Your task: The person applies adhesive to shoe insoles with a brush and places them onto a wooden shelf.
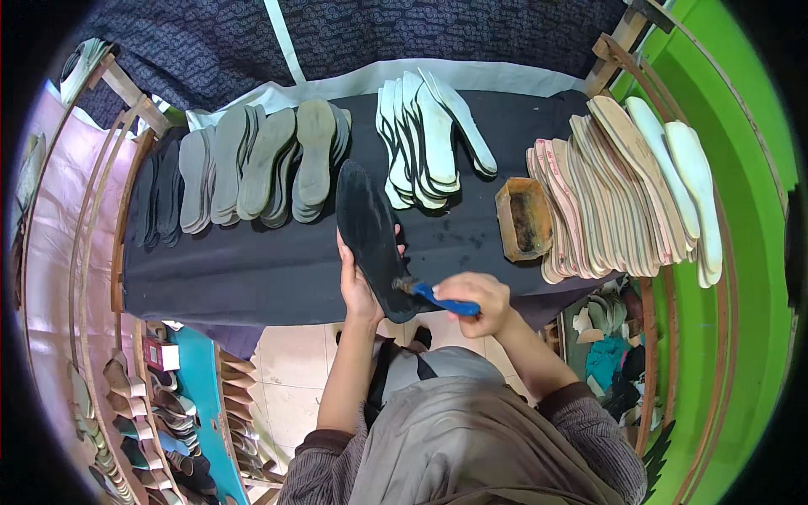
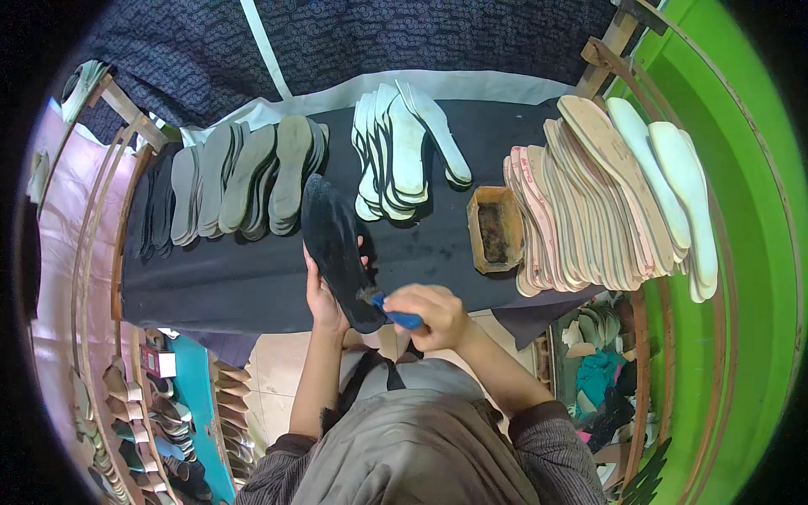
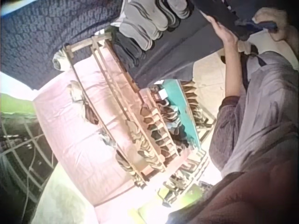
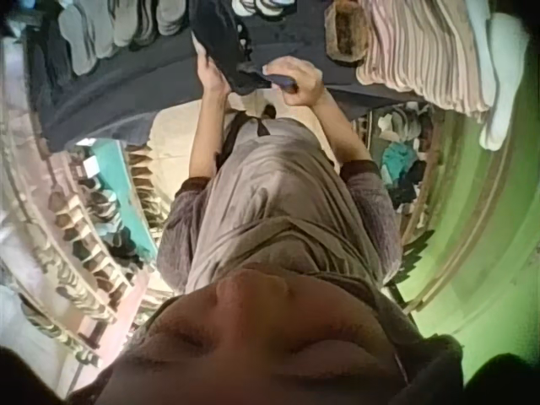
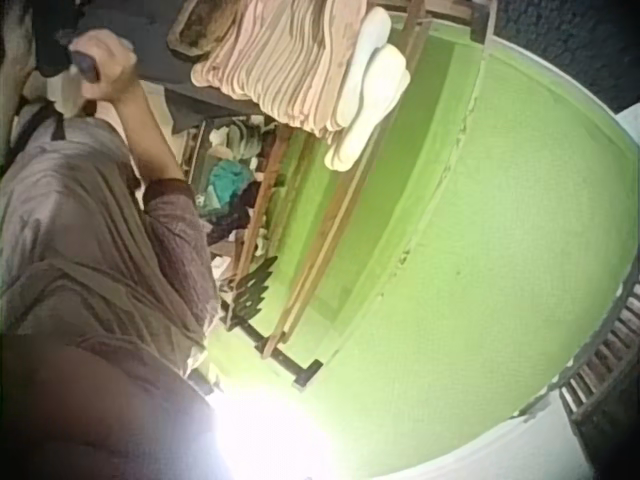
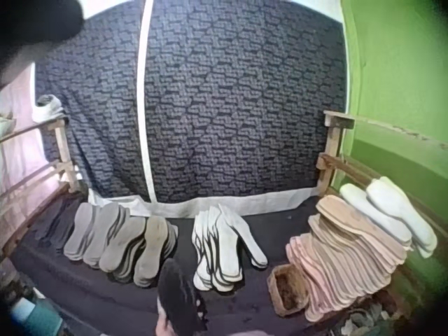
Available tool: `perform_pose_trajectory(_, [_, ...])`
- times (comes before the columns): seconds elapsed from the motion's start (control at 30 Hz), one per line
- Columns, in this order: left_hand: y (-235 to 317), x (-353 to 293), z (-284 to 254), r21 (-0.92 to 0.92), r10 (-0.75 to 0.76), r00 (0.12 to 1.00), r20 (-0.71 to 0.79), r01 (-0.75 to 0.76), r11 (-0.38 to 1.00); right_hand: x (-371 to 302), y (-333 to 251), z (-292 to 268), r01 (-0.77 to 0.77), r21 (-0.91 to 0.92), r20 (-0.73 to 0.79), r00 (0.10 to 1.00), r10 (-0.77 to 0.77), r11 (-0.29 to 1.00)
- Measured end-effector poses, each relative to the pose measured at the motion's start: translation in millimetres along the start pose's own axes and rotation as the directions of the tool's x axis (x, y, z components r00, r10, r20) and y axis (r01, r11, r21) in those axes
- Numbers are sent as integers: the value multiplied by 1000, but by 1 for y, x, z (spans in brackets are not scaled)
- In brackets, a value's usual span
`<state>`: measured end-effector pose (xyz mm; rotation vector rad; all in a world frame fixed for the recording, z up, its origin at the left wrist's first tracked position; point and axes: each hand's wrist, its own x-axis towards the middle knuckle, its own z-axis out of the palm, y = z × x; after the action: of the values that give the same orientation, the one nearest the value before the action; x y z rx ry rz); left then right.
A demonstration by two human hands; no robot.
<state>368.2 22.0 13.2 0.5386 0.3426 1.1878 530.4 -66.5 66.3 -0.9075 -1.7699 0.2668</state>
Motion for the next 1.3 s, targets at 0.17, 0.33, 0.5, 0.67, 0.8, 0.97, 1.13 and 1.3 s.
perform_pose_trajectory(0.17, [-5,-1,6,51,8,1000,4,-9,999,35,16,6,138,-125,-96,984,-150,983])
perform_pose_trajectory(0.33, [-2,-6,10,100,-59,996,60,53,994,66,36,2,90,-224,-242,959,-145,970])
perform_pose_trajectory(0.5, [2,-6,3,46,-13,1000,8,13,999,50,19,7,135,-129,-148,977,-153,982])
perform_pose_trajectory(0.67, [2,-9,11,16,-29,1000,-2,29,999,61,6,-7,104,-149,-153,980,-127,983])
perform_pose_trajectory(0.8, [3,-6,13,41,-18,995,94,15,999,78,17,-7,72,-159,-222,969,-107,985])
perform_pose_trajectory(0.97, [1,-7,11,-36,-5,999,37,7,999,55,6,6,184,-82,-90,978,-191,980])
perform_pose_trajectory(1.13, [2,-8,8,3,0,998,68,0,1000,75,11,2,216,-271,-147,954,-262,938])
perform_pose_trajectory(1.3, [3,-7,14,12,20,1000,4,-20,1000,71,16,3,244,-259,-88,958,-274,935])
